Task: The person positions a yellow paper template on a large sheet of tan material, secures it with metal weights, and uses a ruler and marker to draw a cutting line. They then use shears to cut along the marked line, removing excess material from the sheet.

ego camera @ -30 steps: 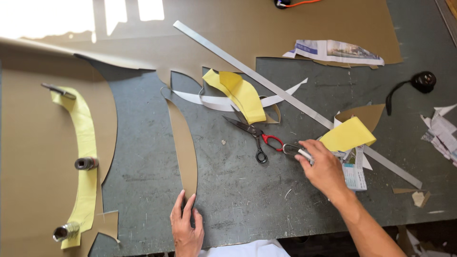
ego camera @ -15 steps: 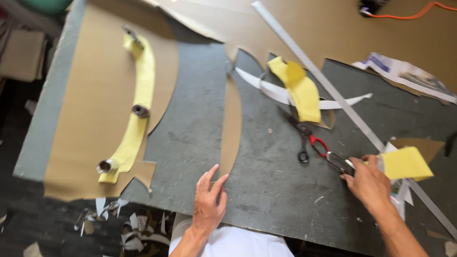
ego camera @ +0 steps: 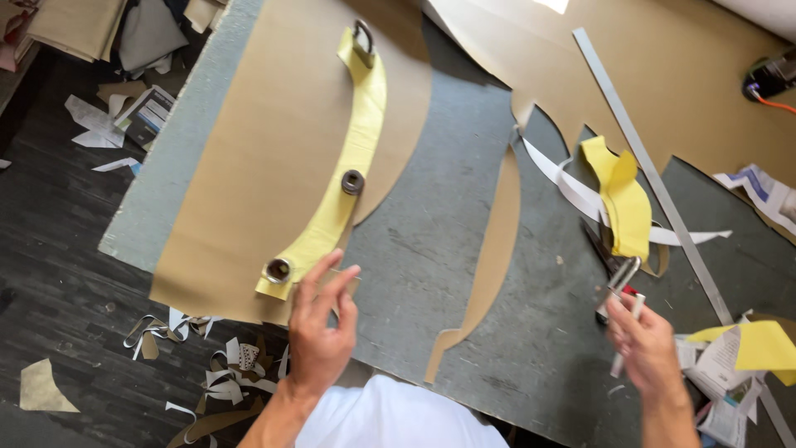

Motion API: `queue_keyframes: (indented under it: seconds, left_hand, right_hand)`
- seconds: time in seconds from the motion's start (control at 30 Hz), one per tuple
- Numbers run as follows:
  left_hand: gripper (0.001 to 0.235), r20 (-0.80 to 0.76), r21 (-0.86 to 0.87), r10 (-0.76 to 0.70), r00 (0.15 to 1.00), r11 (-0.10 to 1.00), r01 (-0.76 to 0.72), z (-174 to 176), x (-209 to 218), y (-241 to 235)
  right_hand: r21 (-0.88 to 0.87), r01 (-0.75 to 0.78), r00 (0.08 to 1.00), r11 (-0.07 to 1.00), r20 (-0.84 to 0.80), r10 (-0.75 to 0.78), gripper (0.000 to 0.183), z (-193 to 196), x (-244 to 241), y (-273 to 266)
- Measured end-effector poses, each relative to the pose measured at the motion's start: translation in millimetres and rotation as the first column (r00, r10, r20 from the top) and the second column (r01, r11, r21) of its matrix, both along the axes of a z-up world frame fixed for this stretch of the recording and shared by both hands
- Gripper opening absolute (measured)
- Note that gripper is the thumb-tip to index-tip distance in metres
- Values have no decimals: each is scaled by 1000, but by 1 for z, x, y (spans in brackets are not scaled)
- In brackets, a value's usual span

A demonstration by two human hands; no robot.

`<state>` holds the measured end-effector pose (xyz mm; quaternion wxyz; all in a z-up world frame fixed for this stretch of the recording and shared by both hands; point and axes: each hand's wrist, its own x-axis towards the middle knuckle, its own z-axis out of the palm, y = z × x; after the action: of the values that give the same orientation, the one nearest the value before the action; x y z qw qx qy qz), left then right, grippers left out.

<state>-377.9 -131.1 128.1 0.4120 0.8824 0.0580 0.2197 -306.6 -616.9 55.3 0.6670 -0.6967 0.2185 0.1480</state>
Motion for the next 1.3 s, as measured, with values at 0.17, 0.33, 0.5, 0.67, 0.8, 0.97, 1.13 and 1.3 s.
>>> queue_keyframes:
  seconds: [0.17, 0.33, 0.5, 0.67, 0.8, 0.97, 1.13, 1.3]
  left_hand:
    - [28, -113, -160, 104, 988, 980, -121, 2, 36, 69]
    - [28, -189, -153, 37, 981, 986, -66, -13, 60, 118]
    - [27, -279, -191, -41, 959, 982, -13, -30, 62, 160]
    - [26, -301, -177, -12, 953, 983, -44, -30, 60, 194]
    - [27, -319, -258, -11, 948, 963, -76, -36, 65, 208]
    - [22, -240, -256, -139, 961, 964, 75, -49, 123, 217]
    - [28, 16, 27, -324, 946, 946, 324, -91, 268, 191]
    - [45, -9, 350, -398, 917, 858, 376, -137, 350, 170]
  right_hand:
    - [-133, -137, 972, 982, 172, 159, 44, 21, 63, 174]
    - [-396, -364, 828, 843, 277, 487, 47, 25, 150, 324]
    - [-667, -399, 621, 630, 309, 720, 48, 13, 212, 404]
    - [-798, -328, 618, 505, 223, 754, 48, 13, 239, 436]
    - [-720, -468, 699, 513, 53, 713, 53, 22, 248, 431]
    - [-600, -370, 811, 710, 165, 561, 32, 56, 292, 409]
    - [-735, -387, 805, 557, 26, 593, 40, 35, 340, 451]
    - [-761, -338, 692, 553, 197, 694, 32, 10, 354, 473]
